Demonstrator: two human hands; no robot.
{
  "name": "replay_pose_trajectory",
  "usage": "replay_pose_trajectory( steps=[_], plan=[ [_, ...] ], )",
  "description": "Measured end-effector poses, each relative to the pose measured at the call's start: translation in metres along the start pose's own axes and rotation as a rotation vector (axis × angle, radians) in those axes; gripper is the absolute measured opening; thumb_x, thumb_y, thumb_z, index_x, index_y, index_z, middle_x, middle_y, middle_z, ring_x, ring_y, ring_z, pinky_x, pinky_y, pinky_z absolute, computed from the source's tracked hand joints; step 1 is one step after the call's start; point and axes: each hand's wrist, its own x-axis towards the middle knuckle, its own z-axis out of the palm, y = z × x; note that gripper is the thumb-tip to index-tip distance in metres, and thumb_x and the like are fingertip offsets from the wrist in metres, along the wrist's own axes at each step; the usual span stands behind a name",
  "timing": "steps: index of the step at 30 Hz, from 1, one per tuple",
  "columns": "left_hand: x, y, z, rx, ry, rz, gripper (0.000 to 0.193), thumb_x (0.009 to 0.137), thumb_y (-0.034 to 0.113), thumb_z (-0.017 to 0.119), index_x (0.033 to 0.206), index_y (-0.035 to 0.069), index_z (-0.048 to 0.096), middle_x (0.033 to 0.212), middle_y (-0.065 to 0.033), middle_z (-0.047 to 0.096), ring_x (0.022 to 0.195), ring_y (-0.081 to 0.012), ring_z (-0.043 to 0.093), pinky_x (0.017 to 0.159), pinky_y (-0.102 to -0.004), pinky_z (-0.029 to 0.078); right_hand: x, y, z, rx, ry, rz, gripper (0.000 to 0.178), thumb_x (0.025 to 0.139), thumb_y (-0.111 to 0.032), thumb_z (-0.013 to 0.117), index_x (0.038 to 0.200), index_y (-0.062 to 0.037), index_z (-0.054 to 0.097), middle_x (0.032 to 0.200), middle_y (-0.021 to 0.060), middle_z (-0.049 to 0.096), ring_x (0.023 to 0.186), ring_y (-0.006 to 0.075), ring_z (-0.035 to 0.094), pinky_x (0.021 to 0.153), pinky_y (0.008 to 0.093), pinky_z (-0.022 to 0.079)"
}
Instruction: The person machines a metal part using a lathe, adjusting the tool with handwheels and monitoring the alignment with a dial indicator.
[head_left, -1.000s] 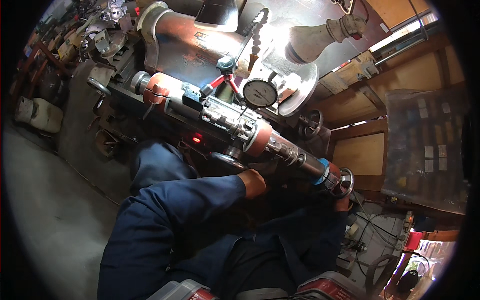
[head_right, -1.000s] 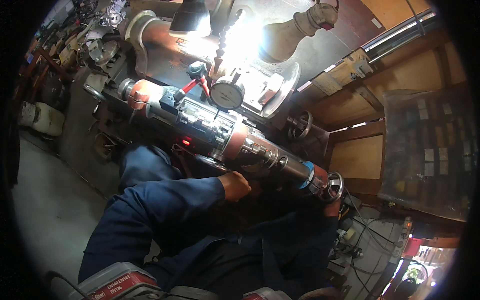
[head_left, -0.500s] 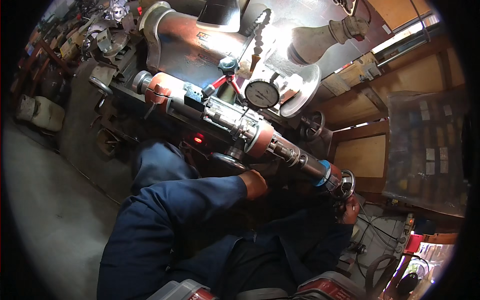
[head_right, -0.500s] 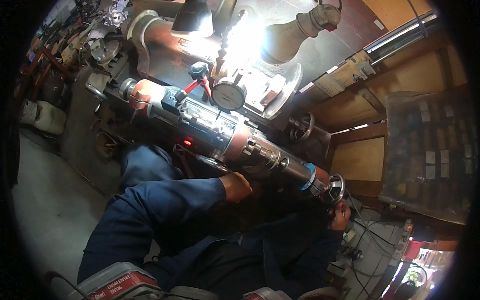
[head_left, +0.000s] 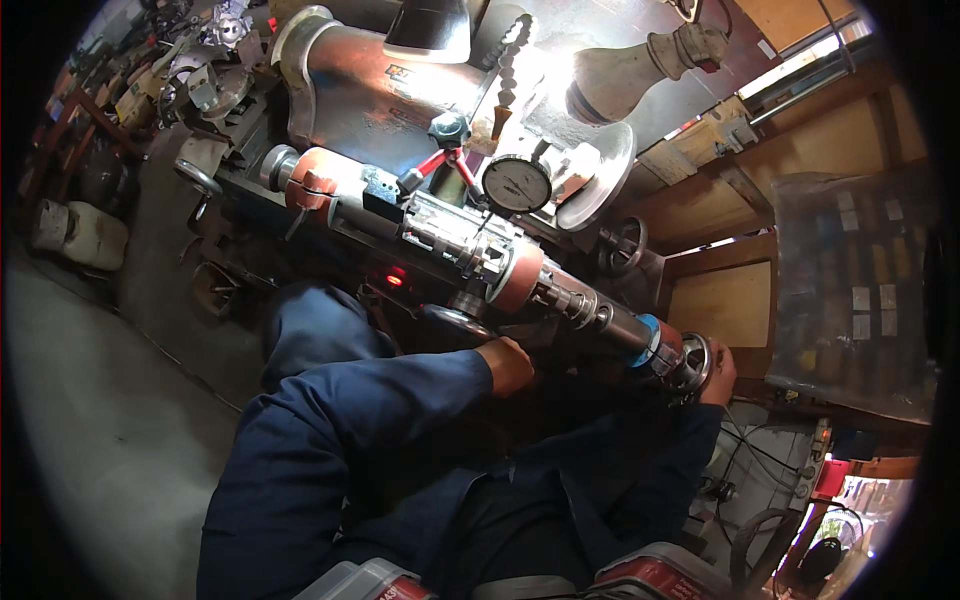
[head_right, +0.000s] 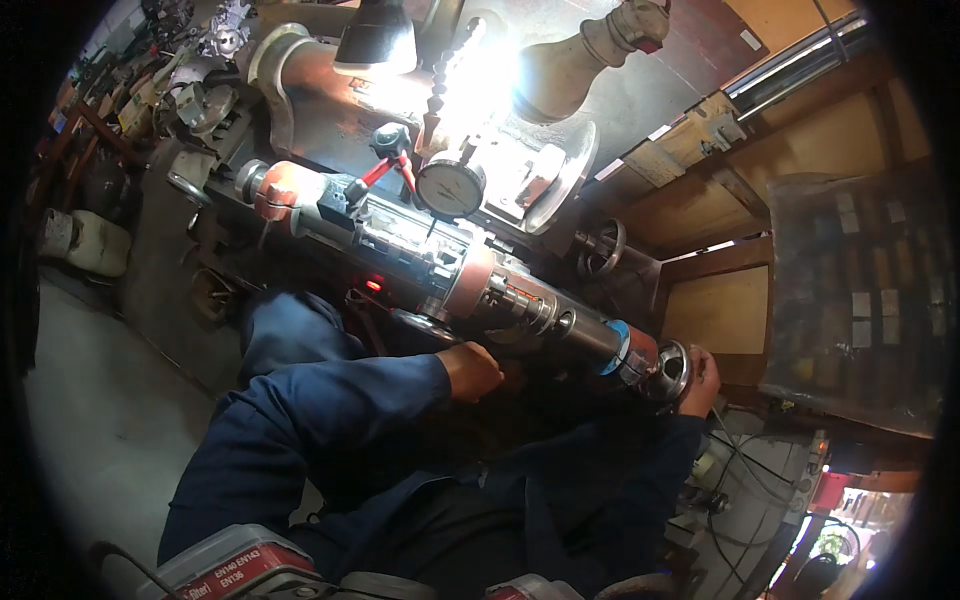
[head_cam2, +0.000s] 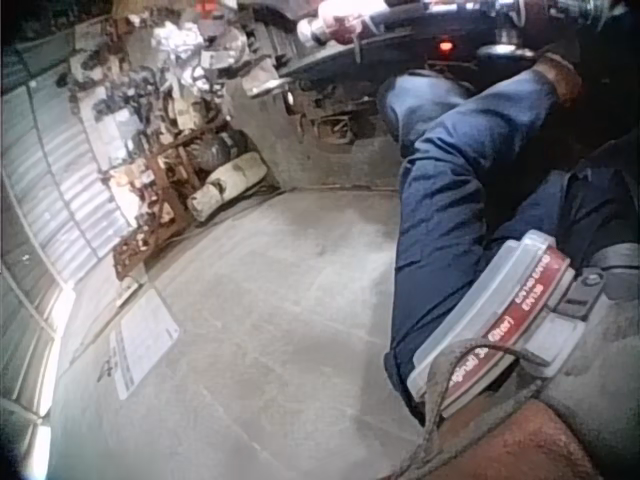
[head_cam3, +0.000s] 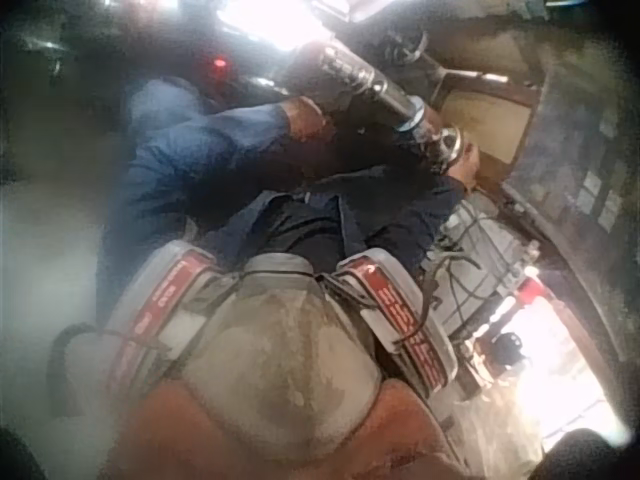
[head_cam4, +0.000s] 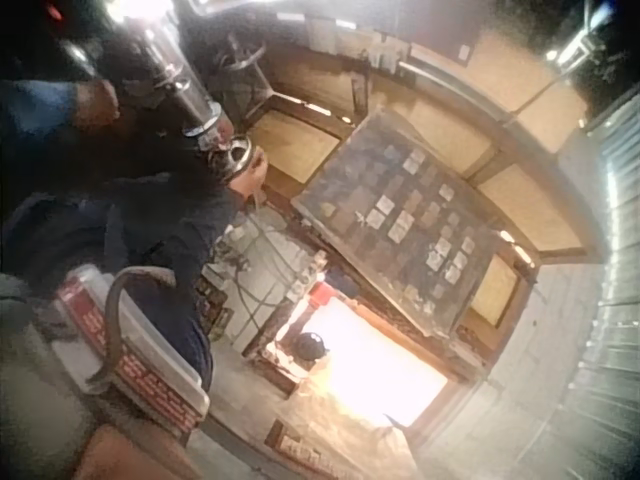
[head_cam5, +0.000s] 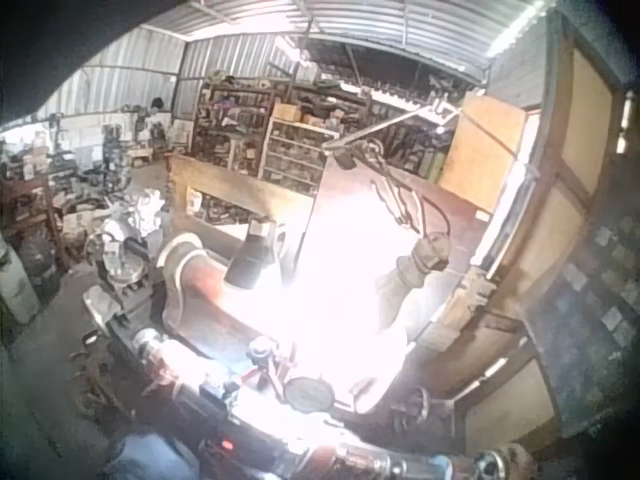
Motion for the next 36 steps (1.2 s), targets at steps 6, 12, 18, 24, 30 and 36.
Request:
replay_pose_trajectory(
  steps=[6,12,18,24,30,36],
  plan=[
    [0.001,-0.002,-0.001,-0.006,-0.019,-0.001,0.027,0.074,0.020,0.072,0.095,0.005,0.067,0.094,-0.0130,0.069,0.093,-0.0309,0.067,0.079,-0.0409,0.054,-0.022,-0.099,-0.008,-0.513,0.208,-0.186,0.037,0.092,-0.025,0.062,0.118,-0.0018,0.051,0.093,0.0073,0.060,0.083,0.0172,0.057,0.074,0.0332,0.048],
    [0.002,-0.007,0.003,0.001,-0.040,0.011,0.029,0.079,0.021,0.068,0.103,0.005,0.064,0.094,-0.0129,0.069,0.093,-0.0309,0.067,0.078,-0.0416,0.053,-0.065,-0.206,0.032,0.247,-0.113,-0.451,0.014,0.096,-0.014,0.053,0.108,-0.0068,0.052,0.092,0.0064,0.053,0.086,0.0170,0.053,0.073,0.0321,0.046],
    [-0.002,0.002,-0.013,-0.027,0.034,0.048,0.025,0.086,0.020,0.061,0.106,0.005,0.063,0.094,-0.0128,0.068,0.092,-0.0312,0.066,0.076,-0.0414,0.054,-0.059,-0.243,0.114,0.172,-0.466,-0.781,0.006,0.087,-0.006,0.061,0.088,-0.0007,0.060,0.080,0.0115,0.061,0.074,0.0239,0.061,0.070,0.0323,0.047],
    [-0.005,-0.005,0.000,-0.065,0.153,0.056,0.029,0.071,0.017,0.068,0.099,0.010,0.064,0.091,-0.0115,0.070,0.087,-0.0290,0.068,0.071,-0.0401,0.054,-0.050,-0.235,0.158,0.178,-0.702,-0.612,0.005,0.088,-0.002,0.059,0.091,-0.0004,0.062,0.080,0.0044,0.061,0.077,0.0113,0.056,0.072,0.0260,0.045],
    [-0.009,-0.001,-0.008,-0.093,0.179,0.070,0.022,0.077,0.019,0.063,0.097,0.010,0.063,0.088,-0.0114,0.069,0.083,-0.0290,0.068,0.069,-0.0409,0.054,-0.042,-0.224,0.168,0.262,-0.792,-0.482,0.006,0.088,-0.003,0.061,0.090,0.0007,0.065,0.080,0.0077,0.067,0.076,0.0100,0.060,0.072,0.0276,0.048],
    [-0.015,0.000,-0.014,-0.078,0.177,0.076,0.020,0.080,0.022,0.060,0.097,0.012,0.063,0.087,-0.0116,0.069,0.081,-0.0299,0.068,0.067,-0.0412,0.054,-0.041,-0.226,0.172,0.256,-0.820,-0.492,0.005,0.089,-0.002,0.060,0.089,0.0007,0.064,0.077,0.0035,0.064,0.075,0.0075,0.057,0.071,0.0255,0.048]
  ],
)
